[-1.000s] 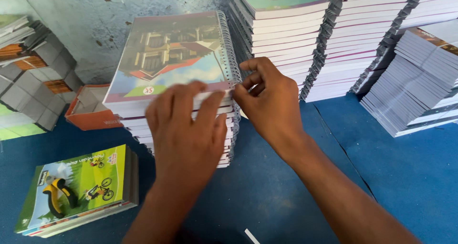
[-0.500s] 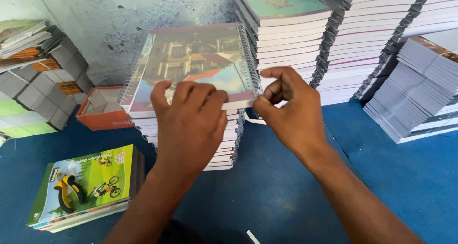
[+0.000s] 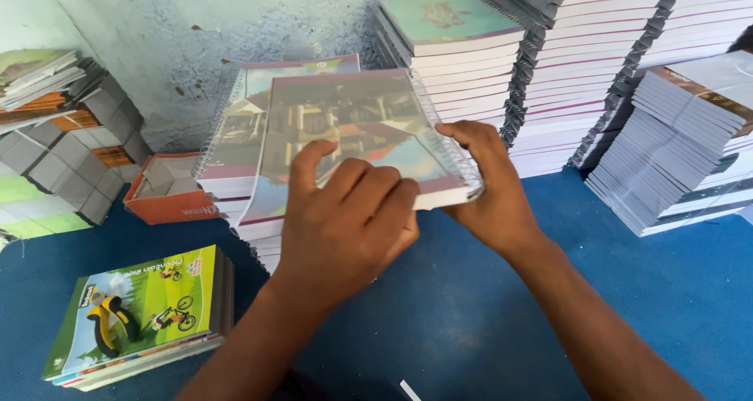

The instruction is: The person picks spiral-bound notebooks from a stack, places them on the floor, and writes on the cover with a black marker. After marking, the notebook is moved to a separate stack. This process is repeated for several notebooks.

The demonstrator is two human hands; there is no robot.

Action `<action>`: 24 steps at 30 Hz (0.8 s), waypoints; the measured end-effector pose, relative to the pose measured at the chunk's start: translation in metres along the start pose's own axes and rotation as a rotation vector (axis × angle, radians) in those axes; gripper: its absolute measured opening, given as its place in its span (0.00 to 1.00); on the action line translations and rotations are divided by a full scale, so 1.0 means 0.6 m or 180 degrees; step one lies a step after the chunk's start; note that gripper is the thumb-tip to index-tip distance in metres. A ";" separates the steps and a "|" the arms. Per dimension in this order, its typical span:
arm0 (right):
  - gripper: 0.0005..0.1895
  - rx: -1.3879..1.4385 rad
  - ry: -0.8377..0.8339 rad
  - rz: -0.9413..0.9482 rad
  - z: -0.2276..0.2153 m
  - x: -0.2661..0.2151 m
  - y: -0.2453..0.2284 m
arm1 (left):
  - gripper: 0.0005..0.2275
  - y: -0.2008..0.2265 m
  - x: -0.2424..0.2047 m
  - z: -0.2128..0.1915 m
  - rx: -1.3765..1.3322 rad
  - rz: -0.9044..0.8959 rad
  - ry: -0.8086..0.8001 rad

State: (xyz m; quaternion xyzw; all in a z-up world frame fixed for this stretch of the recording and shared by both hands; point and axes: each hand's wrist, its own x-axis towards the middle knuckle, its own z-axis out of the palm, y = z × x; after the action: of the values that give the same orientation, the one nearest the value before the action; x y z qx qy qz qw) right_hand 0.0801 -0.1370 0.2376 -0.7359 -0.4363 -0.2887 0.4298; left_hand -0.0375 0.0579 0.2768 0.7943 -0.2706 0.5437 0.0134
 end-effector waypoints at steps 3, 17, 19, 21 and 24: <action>0.32 0.0212 -0.0022 -0.0241 -0.020 0.011 0.002 | 0.11 0.013 0.015 -0.013 -0.0154 0.0131 -0.0071; 0.18 0.0090 -0.0228 0.0072 -0.126 -0.007 -0.038 | 0.09 0.059 0.090 -0.042 -0.0526 0.0389 0.0070; 0.15 0.0030 -0.0139 0.0460 -0.142 -0.019 -0.045 | 0.10 0.060 0.109 -0.032 -0.0646 0.0351 0.0138; 0.11 0.0298 -0.0048 0.0720 -0.164 -0.033 -0.050 | 0.10 0.061 0.125 -0.019 -0.0789 0.0249 0.0079; 0.12 0.0425 0.0024 0.0862 -0.194 -0.051 -0.047 | 0.09 0.067 0.143 0.012 -0.1069 0.0067 0.0146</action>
State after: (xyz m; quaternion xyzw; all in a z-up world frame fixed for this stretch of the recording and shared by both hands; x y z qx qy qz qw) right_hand 0.0353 -0.2449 0.2777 -0.7568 -0.3496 -0.2012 0.5144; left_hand -0.0267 -0.0142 0.3379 0.7654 -0.3657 0.5089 0.1464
